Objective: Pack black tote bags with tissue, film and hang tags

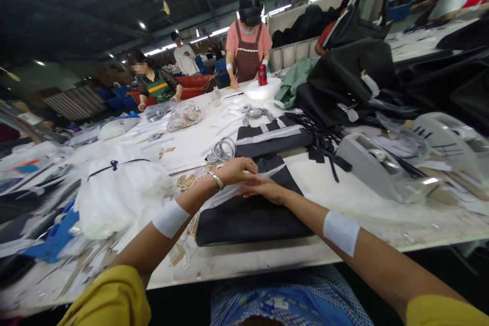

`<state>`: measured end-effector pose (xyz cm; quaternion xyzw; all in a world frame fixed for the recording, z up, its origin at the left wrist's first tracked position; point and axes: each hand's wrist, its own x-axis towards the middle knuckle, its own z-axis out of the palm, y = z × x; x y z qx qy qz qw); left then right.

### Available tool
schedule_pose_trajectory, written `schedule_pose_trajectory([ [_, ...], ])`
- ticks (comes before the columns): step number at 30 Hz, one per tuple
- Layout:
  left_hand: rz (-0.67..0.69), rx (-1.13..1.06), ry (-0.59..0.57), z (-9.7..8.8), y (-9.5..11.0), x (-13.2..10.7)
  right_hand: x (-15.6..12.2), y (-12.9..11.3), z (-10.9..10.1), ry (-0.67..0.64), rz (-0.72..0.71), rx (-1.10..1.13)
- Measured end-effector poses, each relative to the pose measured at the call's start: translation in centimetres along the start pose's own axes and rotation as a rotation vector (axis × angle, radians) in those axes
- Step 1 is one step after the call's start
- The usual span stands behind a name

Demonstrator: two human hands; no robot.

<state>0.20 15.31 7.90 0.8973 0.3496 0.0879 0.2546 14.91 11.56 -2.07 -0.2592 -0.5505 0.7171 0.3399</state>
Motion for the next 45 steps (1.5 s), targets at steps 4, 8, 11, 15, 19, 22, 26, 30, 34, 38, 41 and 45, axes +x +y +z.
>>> schedule_pose_trajectory([
  [4,-0.070,-0.007,0.201,-0.1,1.9,-0.7,-0.2,-0.1,0.0,0.089,0.020,0.050],
  [8,-0.232,0.035,0.567,2.8,3.8,-6.3,-0.6,-1.1,0.4,0.117,0.049,0.073],
  [11,-0.276,0.115,0.561,7.1,3.6,-10.1,-0.7,-1.4,0.8,0.155,0.067,0.061],
  [15,-0.330,0.227,0.514,11.4,1.7,-11.4,-1.3,-1.3,0.9,0.261,0.091,-0.039],
  [19,-0.318,0.265,0.478,12.1,1.5,-10.9,-3.5,-1.5,0.3,0.363,0.123,-0.199],
  [22,-0.285,0.303,0.413,11.8,2.5,-10.8,-5.6,-1.8,-0.1,0.451,0.177,-0.285],
  [26,-0.267,0.362,0.323,12.0,3.8,-10.6,-7.2,-2.2,0.1,0.545,0.264,-0.346],
  [30,-0.231,0.398,0.266,12.6,4.3,-9.8,-7.3,-2.7,0.3,0.628,0.308,-0.327],
  [34,-0.147,0.383,0.206,13.2,4.5,-9.2,-9.2,-3.0,0.0,0.652,0.305,-0.367],
  [38,-0.130,0.337,0.181,13.5,3.9,-8.9,-14.8,-2.9,-0.8,0.735,0.265,-0.470],
  [41,-0.164,0.293,0.202,13.6,3.3,-8.6,-19.0,-2.1,-1.9,0.893,0.305,-0.556],
  [45,-0.163,0.249,0.253,13.7,2.9,-8.3,-21.3,-0.7,-3.4,0.938,0.373,-0.442],
])
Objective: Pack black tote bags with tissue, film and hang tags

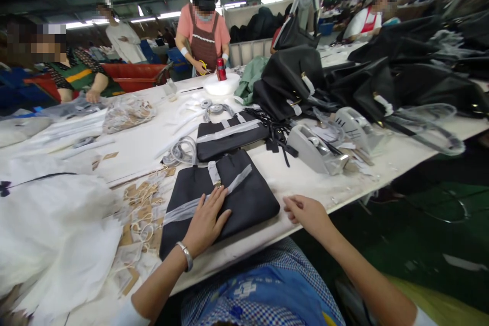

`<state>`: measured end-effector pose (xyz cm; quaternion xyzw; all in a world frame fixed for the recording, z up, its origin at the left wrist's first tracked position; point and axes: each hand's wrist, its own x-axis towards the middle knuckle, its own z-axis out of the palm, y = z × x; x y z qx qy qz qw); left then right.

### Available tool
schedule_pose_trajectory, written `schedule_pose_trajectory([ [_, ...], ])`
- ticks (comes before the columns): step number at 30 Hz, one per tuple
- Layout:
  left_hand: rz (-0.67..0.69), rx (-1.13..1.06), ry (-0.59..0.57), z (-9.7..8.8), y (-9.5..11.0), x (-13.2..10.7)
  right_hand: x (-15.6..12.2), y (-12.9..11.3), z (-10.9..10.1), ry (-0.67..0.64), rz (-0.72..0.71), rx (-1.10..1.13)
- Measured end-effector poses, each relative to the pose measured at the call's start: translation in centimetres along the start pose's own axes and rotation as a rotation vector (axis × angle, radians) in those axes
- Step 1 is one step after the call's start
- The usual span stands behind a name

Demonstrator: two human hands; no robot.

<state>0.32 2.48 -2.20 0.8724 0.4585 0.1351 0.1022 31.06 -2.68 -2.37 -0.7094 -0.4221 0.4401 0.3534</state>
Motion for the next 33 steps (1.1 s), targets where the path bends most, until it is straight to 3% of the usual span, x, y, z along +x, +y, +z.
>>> schedule_pose_trajectory([
  [2,-0.021,-0.038,0.040,0.0,-0.1,0.2,0.1,0.1,0.1,0.003,0.028,0.117],
  [4,-0.066,-0.079,0.084,0.0,-0.3,0.4,-0.1,-0.7,0.5,0.033,-0.037,0.080],
  [8,-0.100,-0.129,0.143,0.2,-0.5,0.8,-0.3,-3.6,1.9,0.179,-0.450,-0.291],
  [12,-0.092,-0.131,0.170,0.4,-0.4,0.8,3.2,-6.5,4.6,0.145,-0.752,-0.324],
  [17,-0.088,-0.191,0.199,0.1,-0.3,0.5,8.1,-8.4,5.9,-0.004,-0.675,-0.359],
  [23,-0.149,-0.345,0.324,0.3,-0.8,0.4,6.9,-8.6,4.2,-0.131,-0.812,-0.229],
  [28,-0.109,-0.391,0.373,0.9,-1.0,0.0,6.8,-8.3,3.1,-0.111,-0.977,-0.412],
  [33,-0.056,-0.284,0.395,1.0,-0.5,-0.3,7.6,-8.7,3.5,-0.174,-0.741,-0.287],
])
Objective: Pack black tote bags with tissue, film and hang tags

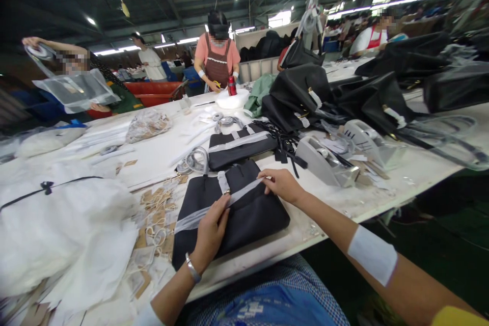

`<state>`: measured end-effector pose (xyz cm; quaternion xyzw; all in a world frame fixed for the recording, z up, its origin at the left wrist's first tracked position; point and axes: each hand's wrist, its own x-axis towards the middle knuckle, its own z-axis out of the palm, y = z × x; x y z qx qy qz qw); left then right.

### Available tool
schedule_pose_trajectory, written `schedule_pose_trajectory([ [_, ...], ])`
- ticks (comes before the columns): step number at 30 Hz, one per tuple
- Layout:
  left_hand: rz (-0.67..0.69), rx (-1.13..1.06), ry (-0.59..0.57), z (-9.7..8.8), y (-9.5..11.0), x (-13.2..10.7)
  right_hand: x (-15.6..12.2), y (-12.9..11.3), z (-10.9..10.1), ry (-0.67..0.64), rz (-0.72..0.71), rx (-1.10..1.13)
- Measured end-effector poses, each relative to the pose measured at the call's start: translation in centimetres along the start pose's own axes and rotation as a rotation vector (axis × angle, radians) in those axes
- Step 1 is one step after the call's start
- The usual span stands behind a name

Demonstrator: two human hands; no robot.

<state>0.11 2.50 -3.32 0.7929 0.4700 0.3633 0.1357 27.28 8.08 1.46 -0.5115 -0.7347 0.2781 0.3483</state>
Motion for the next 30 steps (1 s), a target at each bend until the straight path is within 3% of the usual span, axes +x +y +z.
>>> schedule_pose_trajectory([
  [2,-0.009,0.043,0.027,0.0,0.1,-0.1,0.0,0.2,0.3,0.016,0.012,0.103],
  [6,0.082,0.139,-0.006,0.1,0.0,-0.4,-0.8,1.7,0.5,0.074,-0.159,0.058],
  [11,0.229,0.264,-0.185,0.2,0.8,-0.4,-1.7,3.7,0.3,-0.003,-0.332,-0.100],
  [14,0.285,0.305,-0.330,0.1,1.6,0.2,-2.8,3.9,-0.6,-0.008,-0.314,-0.202],
  [16,0.310,0.323,-0.400,0.0,1.9,0.6,-4.5,3.8,-1.4,0.093,-0.193,-0.228],
  [19,0.320,0.335,-0.451,-0.1,1.8,0.9,-7.9,3.4,-2.4,0.303,0.208,-0.054],
  [21,0.327,0.336,-0.453,0.0,1.5,0.9,-10.0,3.2,-2.5,0.294,0.538,0.209],
  [23,0.340,0.333,-0.435,0.2,1.2,0.8,-11.3,2.8,-2.1,0.229,0.770,0.496],
  [25,0.351,0.333,-0.413,0.3,1.1,0.7,-11.4,2.5,-1.3,0.243,0.837,0.756],
  [28,0.359,0.345,-0.401,0.4,1.0,0.5,-9.8,2.2,0.2,0.314,0.734,1.036],
  [30,0.357,0.361,-0.408,0.4,1.0,0.5,-8.3,2.3,0.9,0.332,0.709,1.110],
])
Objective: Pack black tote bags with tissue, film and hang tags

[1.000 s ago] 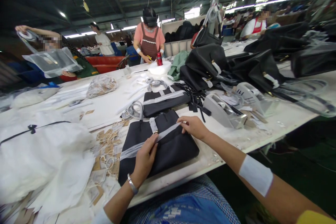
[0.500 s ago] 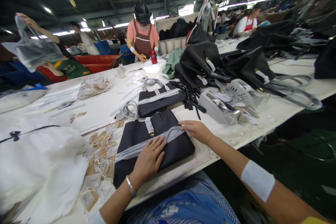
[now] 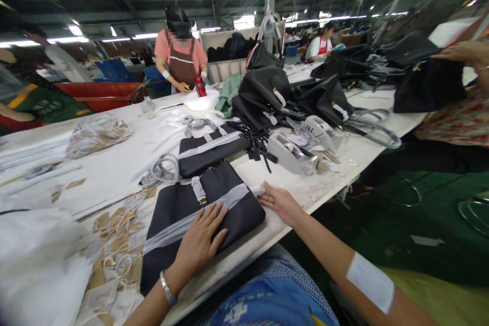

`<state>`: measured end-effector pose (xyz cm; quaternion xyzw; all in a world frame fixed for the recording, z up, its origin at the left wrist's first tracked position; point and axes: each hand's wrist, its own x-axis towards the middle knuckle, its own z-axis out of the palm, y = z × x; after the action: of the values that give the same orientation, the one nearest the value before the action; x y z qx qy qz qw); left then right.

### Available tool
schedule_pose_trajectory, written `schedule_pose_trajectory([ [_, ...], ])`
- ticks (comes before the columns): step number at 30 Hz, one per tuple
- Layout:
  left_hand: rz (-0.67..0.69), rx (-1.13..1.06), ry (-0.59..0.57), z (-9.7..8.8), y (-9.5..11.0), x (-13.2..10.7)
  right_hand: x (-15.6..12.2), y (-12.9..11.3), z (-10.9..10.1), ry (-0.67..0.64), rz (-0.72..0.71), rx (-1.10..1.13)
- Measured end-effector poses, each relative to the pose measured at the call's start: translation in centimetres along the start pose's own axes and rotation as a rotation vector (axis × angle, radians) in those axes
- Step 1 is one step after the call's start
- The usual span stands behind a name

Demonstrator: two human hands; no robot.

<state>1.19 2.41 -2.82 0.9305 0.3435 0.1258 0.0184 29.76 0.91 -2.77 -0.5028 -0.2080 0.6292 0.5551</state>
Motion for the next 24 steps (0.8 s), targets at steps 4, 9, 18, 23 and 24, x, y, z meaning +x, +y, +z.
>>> schedule_pose_trajectory([
  [4,-0.001,0.023,-0.003,0.1,-0.1,-0.1,1.7,-0.5,0.6,0.137,0.000,0.040],
  [9,0.013,0.020,0.035,0.3,-0.2,-0.2,1.5,-2.4,-0.6,0.262,-0.187,0.001],
  [18,-0.010,-0.033,0.043,0.4,-0.2,-0.2,0.6,-2.5,1.9,0.224,-0.539,-0.352],
  [23,-0.053,-0.117,0.051,-0.5,0.4,-0.3,0.7,0.2,2.6,0.231,-0.517,-0.821],
  [24,-0.062,-0.133,0.056,-0.8,0.6,-0.3,0.7,0.5,2.7,0.229,-0.522,-0.874],
])
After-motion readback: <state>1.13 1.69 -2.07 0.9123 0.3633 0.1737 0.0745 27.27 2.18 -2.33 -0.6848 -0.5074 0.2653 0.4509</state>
